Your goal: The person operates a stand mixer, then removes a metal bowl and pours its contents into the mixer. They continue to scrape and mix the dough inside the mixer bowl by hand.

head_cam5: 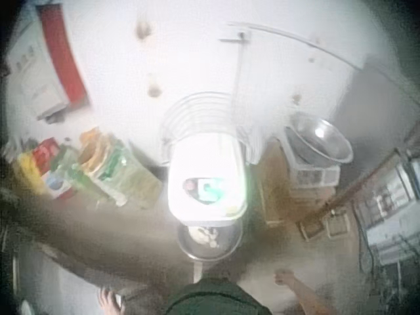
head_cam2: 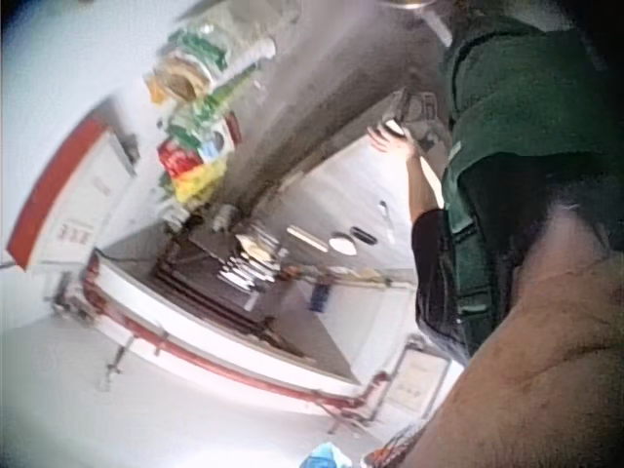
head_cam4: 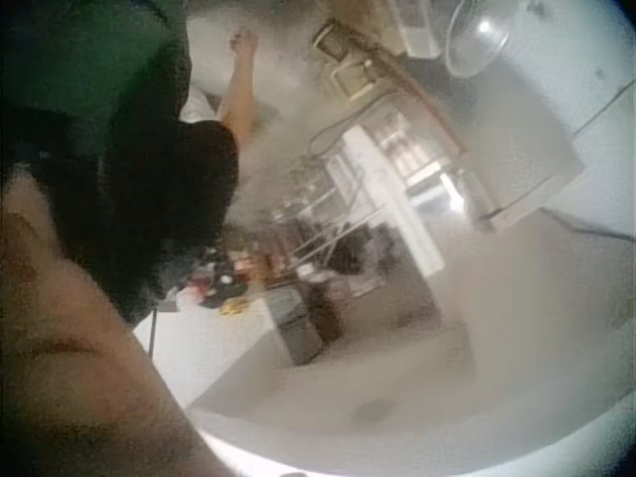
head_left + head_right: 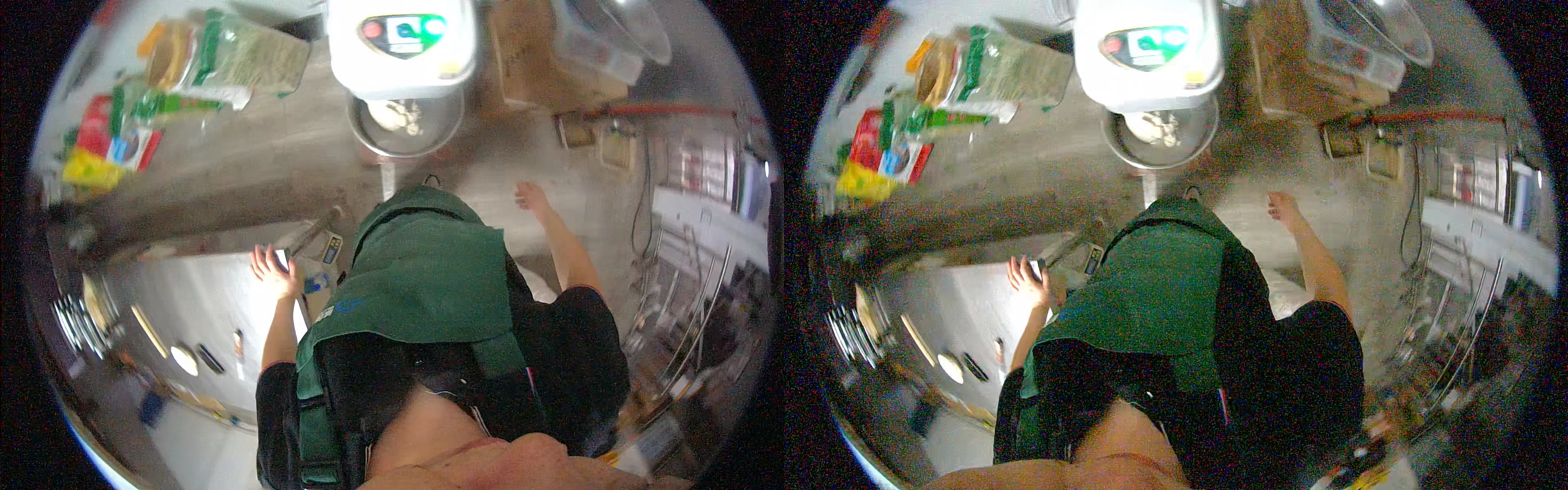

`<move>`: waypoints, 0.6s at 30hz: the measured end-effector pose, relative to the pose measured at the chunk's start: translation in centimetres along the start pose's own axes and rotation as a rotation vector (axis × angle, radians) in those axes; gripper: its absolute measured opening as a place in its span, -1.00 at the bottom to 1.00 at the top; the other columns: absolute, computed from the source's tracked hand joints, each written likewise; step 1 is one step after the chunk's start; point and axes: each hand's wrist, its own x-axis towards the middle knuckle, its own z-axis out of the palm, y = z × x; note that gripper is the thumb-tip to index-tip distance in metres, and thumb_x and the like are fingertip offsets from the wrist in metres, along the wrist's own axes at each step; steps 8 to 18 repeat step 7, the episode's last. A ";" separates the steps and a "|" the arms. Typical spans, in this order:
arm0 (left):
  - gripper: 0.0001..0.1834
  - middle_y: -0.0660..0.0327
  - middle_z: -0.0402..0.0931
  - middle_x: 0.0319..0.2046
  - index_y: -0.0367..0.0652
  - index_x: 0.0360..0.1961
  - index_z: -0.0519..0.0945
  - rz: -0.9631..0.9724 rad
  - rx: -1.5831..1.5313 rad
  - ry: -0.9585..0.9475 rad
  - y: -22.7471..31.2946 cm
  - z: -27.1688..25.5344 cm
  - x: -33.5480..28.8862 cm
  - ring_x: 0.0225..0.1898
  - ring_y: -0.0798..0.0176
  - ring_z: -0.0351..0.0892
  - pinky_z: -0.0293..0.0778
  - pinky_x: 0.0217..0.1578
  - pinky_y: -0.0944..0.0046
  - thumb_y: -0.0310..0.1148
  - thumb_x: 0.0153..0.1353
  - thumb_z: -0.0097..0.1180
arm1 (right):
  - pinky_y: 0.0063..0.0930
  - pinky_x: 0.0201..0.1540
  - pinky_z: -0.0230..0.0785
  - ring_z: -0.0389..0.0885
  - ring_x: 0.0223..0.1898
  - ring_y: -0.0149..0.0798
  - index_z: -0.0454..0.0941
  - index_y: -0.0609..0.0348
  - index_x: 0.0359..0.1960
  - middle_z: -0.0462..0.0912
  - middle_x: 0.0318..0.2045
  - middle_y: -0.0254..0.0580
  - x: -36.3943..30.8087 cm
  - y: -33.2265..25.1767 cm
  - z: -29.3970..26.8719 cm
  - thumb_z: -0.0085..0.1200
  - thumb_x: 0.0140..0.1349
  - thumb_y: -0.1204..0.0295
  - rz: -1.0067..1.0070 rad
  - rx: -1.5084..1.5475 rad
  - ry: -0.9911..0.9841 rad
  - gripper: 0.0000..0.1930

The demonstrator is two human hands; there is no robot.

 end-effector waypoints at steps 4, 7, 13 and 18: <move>-0.33 -0.06 0.26 0.21 -0.13 0.17 0.35 0.035 -0.028 0.078 0.9 2.4 -0.7 0.29 -0.23 0.12 0.08 0.22 -0.23 0.00 0.09 0.11 | -0.33 -0.53 0.37 0.46 -0.53 -0.28 0.40 -0.02 -0.04 0.55 -0.41 -0.21 -2.6 16.3 -4.6 -0.04 0.31 0.15 0.156 0.187 -0.150 -0.71; -0.29 -0.04 0.16 0.27 -0.08 0.21 0.31 0.028 0.034 0.048 -2.0 1.9 -1.1 0.36 -0.21 -0.01 -0.07 0.25 -0.30 -0.01 0.05 0.13 | -0.40 -0.62 0.31 0.43 -0.60 -0.30 0.43 -0.01 -0.03 0.52 -0.49 -0.24 -10.7 15.8 5.2 -0.11 0.35 0.18 0.473 0.326 -0.036 -0.73; -0.29 -0.04 0.16 0.27 -0.08 0.21 0.31 0.028 0.034 0.048 -2.0 1.9 -1.1 0.36 -0.21 -0.01 -0.07 0.25 -0.30 -0.01 0.05 0.13 | -0.40 -0.62 0.31 0.43 -0.60 -0.30 0.43 -0.01 -0.03 0.52 -0.49 -0.24 -10.7 15.8 5.2 -0.11 0.35 0.18 0.473 0.326 -0.036 -0.73; -0.29 -0.04 0.16 0.27 -0.08 0.21 0.31 0.028 0.034 0.048 -2.0 1.9 -1.1 0.36 -0.21 -0.01 -0.07 0.25 -0.30 -0.01 0.05 0.13 | -0.40 -0.62 0.31 0.43 -0.60 -0.30 0.43 -0.01 -0.03 0.52 -0.49 -0.24 -10.7 15.8 5.2 -0.11 0.35 0.18 0.473 0.326 -0.036 -0.73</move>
